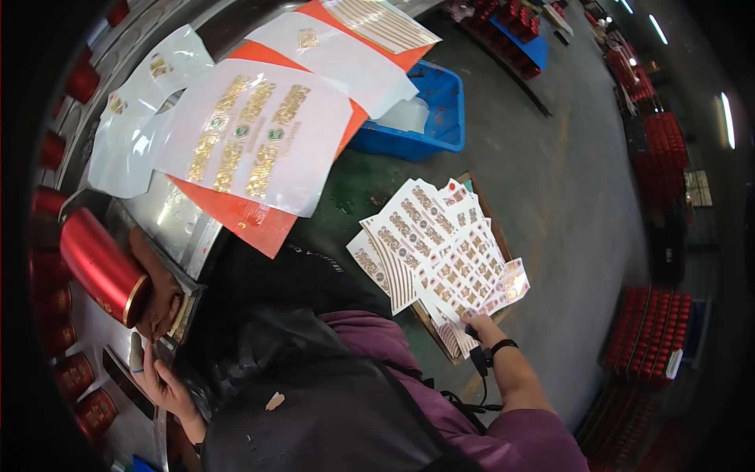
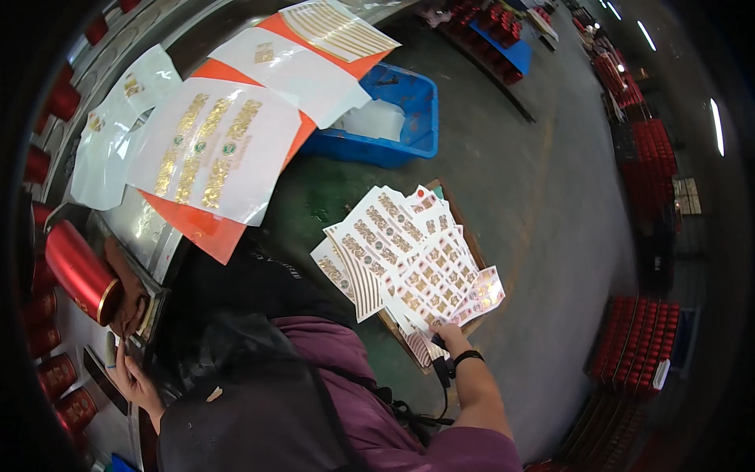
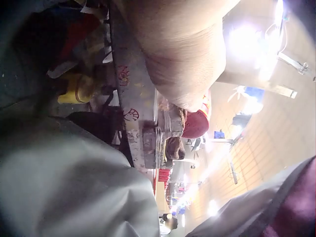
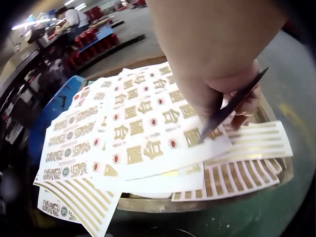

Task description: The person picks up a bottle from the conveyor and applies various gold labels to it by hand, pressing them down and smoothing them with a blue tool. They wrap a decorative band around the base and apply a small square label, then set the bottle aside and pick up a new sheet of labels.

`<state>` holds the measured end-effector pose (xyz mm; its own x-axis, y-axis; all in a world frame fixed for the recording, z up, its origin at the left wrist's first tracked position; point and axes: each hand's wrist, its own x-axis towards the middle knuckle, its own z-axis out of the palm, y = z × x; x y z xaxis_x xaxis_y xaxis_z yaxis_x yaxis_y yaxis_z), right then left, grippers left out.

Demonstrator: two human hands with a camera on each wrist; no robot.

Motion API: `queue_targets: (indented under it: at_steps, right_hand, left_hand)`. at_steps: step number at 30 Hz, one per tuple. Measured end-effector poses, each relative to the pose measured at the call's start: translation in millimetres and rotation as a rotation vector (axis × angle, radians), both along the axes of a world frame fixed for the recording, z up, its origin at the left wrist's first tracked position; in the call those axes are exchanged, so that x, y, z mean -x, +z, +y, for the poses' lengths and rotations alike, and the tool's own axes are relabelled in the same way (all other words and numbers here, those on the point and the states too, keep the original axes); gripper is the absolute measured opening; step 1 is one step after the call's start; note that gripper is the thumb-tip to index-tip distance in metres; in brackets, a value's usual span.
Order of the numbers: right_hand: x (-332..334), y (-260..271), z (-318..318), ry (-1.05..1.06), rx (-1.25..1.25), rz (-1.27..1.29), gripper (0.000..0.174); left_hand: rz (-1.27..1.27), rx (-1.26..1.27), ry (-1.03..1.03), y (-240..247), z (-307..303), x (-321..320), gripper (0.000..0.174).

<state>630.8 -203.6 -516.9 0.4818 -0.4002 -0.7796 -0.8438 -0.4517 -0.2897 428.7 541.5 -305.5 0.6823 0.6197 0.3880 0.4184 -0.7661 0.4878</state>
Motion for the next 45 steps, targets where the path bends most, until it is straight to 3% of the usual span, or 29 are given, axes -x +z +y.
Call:
queue_targets:
  at_steps: [1, 3, 6, 7, 8, 12, 15, 17, 21, 25, 26, 27, 32, 38, 40, 45]
  right_hand:
    - [-15, 6, -9, 0.521, 0.189, 0.096, 0.062]
    - [-64, 78, 61, 1.043, 0.476, 0.317, 0.075]
    - [-132, 131, 182, 1.19, 0.542, 0.084, 0.048]
    - [-141, 108, 185, 1.257, 0.39, -0.387, 0.042]
    - [-153, 129, 237, 1.252, 0.287, -0.462, 0.04]
    - [-202, 118, 349, 1.488, 0.097, -0.516, 0.068]
    - [-227, 74, 365, 1.664, -0.011, -0.562, 0.068]
    - [-235, 58, 363, 1.953, 0.049, -0.264, 0.062]
    - [-226, 121, 352, 1.844, 0.045, -0.289, 0.045]
    - [-221, 161, 314, 1.839, 0.132, -0.169, 0.044]
    - [-218, 167, 303, 1.879, 0.132, -0.302, 0.045]
    - [-214, 171, 295, 1.912, 0.131, -0.44, 0.046]
    - [-203, 178, 286, 1.823, 0.14, -0.425, 0.047]
    - [-207, 185, 278, 1.967, 0.259, -0.315, 0.034]
    - [-208, 188, 274, 2.047, 0.269, -0.446, 0.027]
    - [-208, 208, 287, 2.076, 0.323, -0.265, 0.024]
  left_hand:
    - [-0.007, 0.003, 0.003, 1, -1, -1, 0.033]
    - [-0.003, -0.005, 0.002, 2, -2, -3, 0.033]
    - [0.027, -0.022, 0.0, 6, -3, -5, 0.034]
    - [0.034, -0.04, -0.001, 7, -3, -7, 0.034]
    - [0.04, -0.057, 0.0, 7, -4, -8, 0.034]
    - [0.04, -0.099, 0.033, 7, -6, -8, 0.033]
    - [0.055, -0.099, 0.056, 9, -6, -9, 0.033]
    - [0.051, -0.074, 0.066, 6, -5, -7, 0.034]
    - [0.098, -0.125, 0.068, 7, -5, -7, 0.035]
    - [0.126, -0.129, 0.082, 3, -3, -3, 0.035]
    - [0.117, -0.124, 0.089, 0, -3, -2, 0.034]
    - [0.115, -0.126, 0.084, 0, -3, -2, 0.033]
    - [0.117, -0.13, 0.087, -3, -1, 1, 0.032]
    - [0.142, -0.121, 0.098, -4, 0, 3, 0.031]
    - [0.149, -0.132, 0.098, -5, 0, 4, 0.031]
    - [0.136, -0.103, 0.106, -7, 2, 8, 0.031]
